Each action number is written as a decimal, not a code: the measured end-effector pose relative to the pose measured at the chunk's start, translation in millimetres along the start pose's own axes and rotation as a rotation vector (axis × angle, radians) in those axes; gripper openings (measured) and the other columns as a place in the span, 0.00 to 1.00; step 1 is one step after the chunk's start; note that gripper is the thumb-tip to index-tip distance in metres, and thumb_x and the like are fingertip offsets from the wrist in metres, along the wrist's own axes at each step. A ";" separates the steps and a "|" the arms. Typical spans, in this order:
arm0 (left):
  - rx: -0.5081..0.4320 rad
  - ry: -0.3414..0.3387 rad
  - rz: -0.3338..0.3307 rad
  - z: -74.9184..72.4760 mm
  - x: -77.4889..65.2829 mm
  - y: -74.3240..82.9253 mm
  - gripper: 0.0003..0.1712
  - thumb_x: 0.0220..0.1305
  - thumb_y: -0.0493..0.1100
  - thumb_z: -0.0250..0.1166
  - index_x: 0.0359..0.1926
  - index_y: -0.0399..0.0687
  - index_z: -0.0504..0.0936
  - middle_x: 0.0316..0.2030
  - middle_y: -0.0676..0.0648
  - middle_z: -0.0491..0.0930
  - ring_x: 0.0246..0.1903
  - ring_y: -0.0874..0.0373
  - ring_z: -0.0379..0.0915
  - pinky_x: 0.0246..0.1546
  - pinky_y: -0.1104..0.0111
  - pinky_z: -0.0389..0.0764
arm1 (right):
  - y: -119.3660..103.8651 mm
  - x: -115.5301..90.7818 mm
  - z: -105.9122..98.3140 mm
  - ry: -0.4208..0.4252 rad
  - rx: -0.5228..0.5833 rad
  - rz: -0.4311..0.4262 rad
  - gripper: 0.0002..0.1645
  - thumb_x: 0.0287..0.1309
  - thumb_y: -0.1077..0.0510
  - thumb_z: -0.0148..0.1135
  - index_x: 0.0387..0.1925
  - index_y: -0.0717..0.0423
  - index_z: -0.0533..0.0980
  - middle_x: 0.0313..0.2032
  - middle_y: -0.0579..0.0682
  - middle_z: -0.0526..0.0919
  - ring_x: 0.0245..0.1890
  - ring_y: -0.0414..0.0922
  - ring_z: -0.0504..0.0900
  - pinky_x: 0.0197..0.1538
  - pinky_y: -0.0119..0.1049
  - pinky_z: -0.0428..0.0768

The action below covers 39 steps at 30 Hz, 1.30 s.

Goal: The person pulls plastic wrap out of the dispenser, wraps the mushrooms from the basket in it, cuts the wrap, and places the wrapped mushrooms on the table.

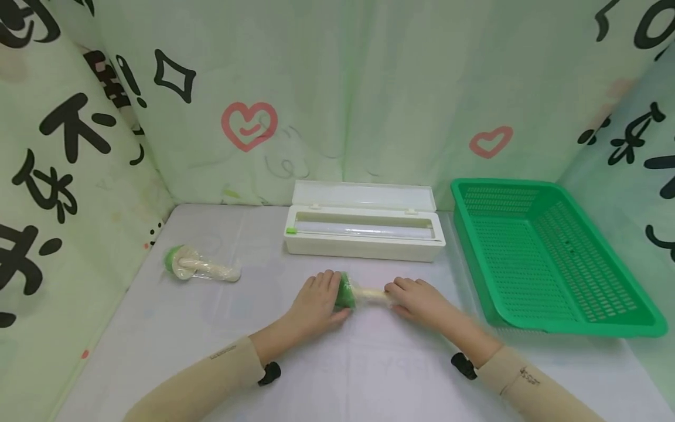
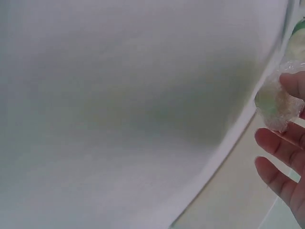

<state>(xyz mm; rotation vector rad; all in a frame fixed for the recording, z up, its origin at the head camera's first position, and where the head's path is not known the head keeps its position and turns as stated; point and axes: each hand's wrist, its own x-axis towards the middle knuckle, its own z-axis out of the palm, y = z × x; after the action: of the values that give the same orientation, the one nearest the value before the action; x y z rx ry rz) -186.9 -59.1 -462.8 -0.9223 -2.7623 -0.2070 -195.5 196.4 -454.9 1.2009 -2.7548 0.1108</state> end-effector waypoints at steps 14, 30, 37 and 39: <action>-0.007 0.130 -0.069 -67.2 -85.8 -120.0 0.40 0.39 0.46 0.73 0.49 0.29 0.65 0.41 0.35 0.71 0.40 0.43 0.70 0.38 0.53 0.73 | -98.3 129.6 2.8 0.025 -0.061 -0.088 0.16 0.55 0.49 0.60 0.44 0.50 0.74 0.36 0.43 0.78 0.34 0.40 0.77 0.32 0.32 0.72; -0.209 0.099 -0.439 -87.8 -188.4 -193.6 0.43 0.35 0.36 0.73 0.50 0.21 0.60 0.42 0.25 0.65 0.40 0.32 0.63 0.37 0.41 0.65 | -205.4 232.4 33.9 -0.125 -0.102 -0.139 0.15 0.61 0.44 0.52 0.46 0.45 0.72 0.38 0.40 0.75 0.37 0.35 0.75 0.36 0.26 0.72; -0.243 0.061 -0.471 -77.3 -196.2 -205.4 0.42 0.37 0.33 0.71 0.50 0.16 0.58 0.42 0.21 0.63 0.42 0.29 0.60 0.41 0.40 0.62 | -218.8 240.0 46.2 -0.164 0.020 -0.032 0.15 0.60 0.46 0.54 0.46 0.45 0.73 0.37 0.40 0.72 0.33 0.34 0.73 0.33 0.24 0.73; -0.251 0.052 -0.474 -73.8 -197.1 -208.1 0.42 0.38 0.33 0.71 0.50 0.15 0.57 0.42 0.20 0.62 0.42 0.29 0.60 0.42 0.41 0.62 | -220.1 240.6 48.0 -0.177 0.031 -0.015 0.15 0.61 0.45 0.53 0.47 0.44 0.72 0.37 0.40 0.72 0.34 0.33 0.73 0.32 0.24 0.72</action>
<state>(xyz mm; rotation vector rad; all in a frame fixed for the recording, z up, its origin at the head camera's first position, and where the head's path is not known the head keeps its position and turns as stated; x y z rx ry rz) -147.5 -352.3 -454.4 -0.2830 -2.9039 -0.6547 -200.6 -133.0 -462.8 1.2986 -2.9036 0.0469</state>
